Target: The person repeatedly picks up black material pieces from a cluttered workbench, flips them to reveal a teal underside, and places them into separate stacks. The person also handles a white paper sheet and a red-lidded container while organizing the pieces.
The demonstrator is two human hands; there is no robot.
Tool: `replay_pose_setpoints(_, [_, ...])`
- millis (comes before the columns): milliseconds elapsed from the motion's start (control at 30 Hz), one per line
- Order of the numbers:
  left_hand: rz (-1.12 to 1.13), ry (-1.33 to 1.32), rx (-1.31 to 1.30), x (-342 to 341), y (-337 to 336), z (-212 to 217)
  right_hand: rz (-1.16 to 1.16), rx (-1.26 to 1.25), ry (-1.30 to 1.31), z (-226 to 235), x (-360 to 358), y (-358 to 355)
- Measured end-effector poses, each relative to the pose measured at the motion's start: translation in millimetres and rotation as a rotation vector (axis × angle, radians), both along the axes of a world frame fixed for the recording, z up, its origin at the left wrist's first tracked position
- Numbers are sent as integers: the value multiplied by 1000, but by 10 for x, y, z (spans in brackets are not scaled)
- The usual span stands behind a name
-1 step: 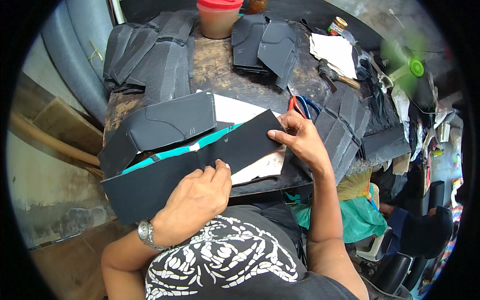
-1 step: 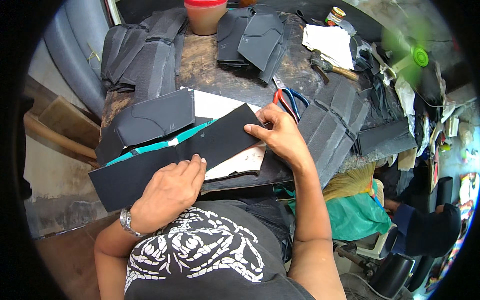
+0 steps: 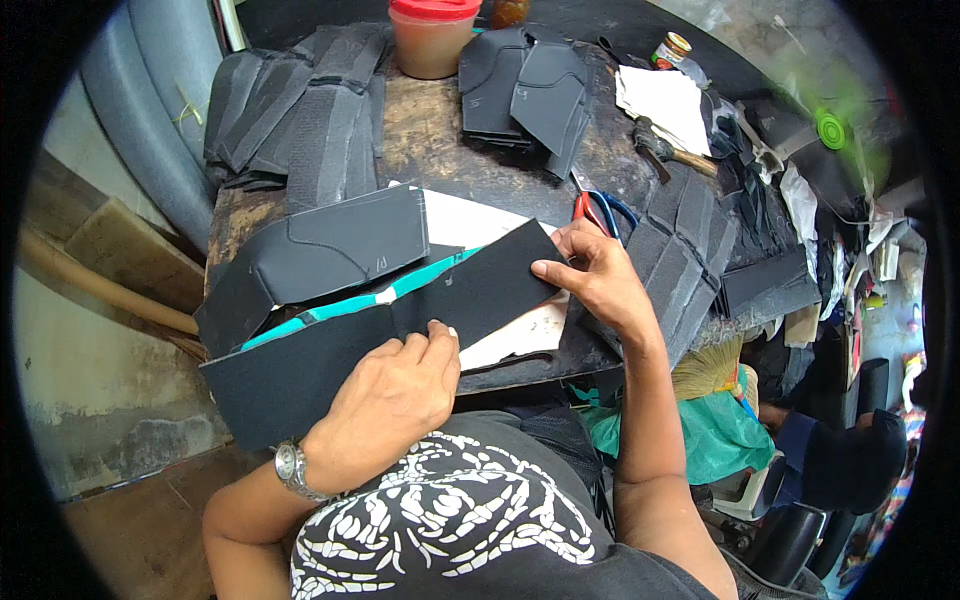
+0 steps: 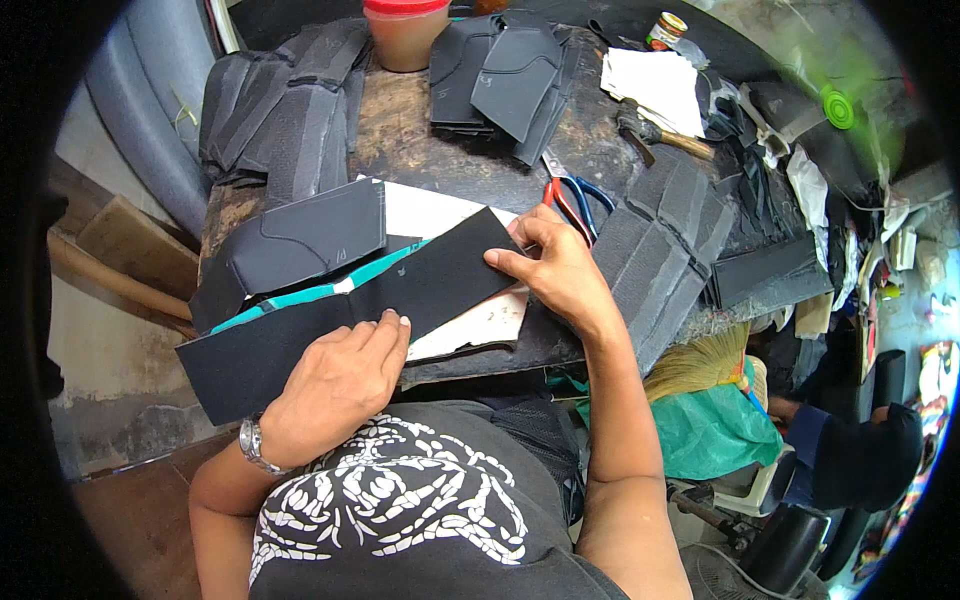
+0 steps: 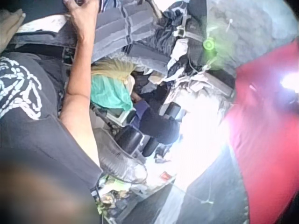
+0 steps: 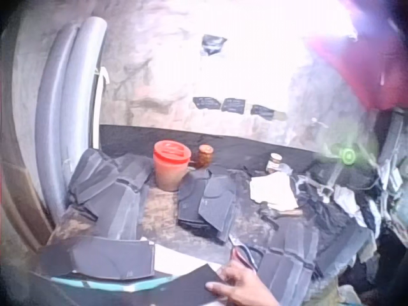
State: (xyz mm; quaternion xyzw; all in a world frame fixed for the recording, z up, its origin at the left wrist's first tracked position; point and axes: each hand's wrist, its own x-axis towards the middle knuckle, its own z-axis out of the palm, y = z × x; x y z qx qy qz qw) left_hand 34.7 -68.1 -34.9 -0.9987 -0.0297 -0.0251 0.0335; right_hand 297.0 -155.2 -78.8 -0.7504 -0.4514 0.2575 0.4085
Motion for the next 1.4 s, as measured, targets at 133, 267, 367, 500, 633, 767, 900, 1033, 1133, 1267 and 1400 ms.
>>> replay_pose_setpoints(133, [-33,-30,31,25,10,18,12,12,-44,5,-9,-6])
replay_pose_setpoints(267, [-32,-41,31,17,0,3,23,-10,-92,48,-46,-10])
replay_pose_setpoints(367, [-31,-49,30,12,-1,-17,32,9,-153,61,-98,-6])
replay_pose_setpoints(500, [-28,-46,30,12,6,-25,43,36,-177,61,-135,-16])
replay_pose_setpoints(633, [-5,-52,12,22,-8,-3,57,34,-201,56,-154,-23])
replay_pose_setpoints(767, [38,-43,-48,48,-21,10,60,58,-237,57,-183,-20])
replay_pose_setpoints(900, [28,-100,-100,57,20,3,52,27,-204,77,-175,-28])
replay_pose_setpoints(1033, [62,-139,-203,48,60,-28,40,-19,-194,93,-161,-34])
replay_pose_setpoints(1133, [60,-155,-207,33,64,-63,44,-15,-202,102,-161,-29])
replay_pose_setpoints(1267, [103,-170,-237,4,30,-117,46,-33,-194,110,-163,-27])
replay_pose_setpoints(1400, [96,-185,-119,-32,-47,-175,50,-6,-203,91,-162,-45])
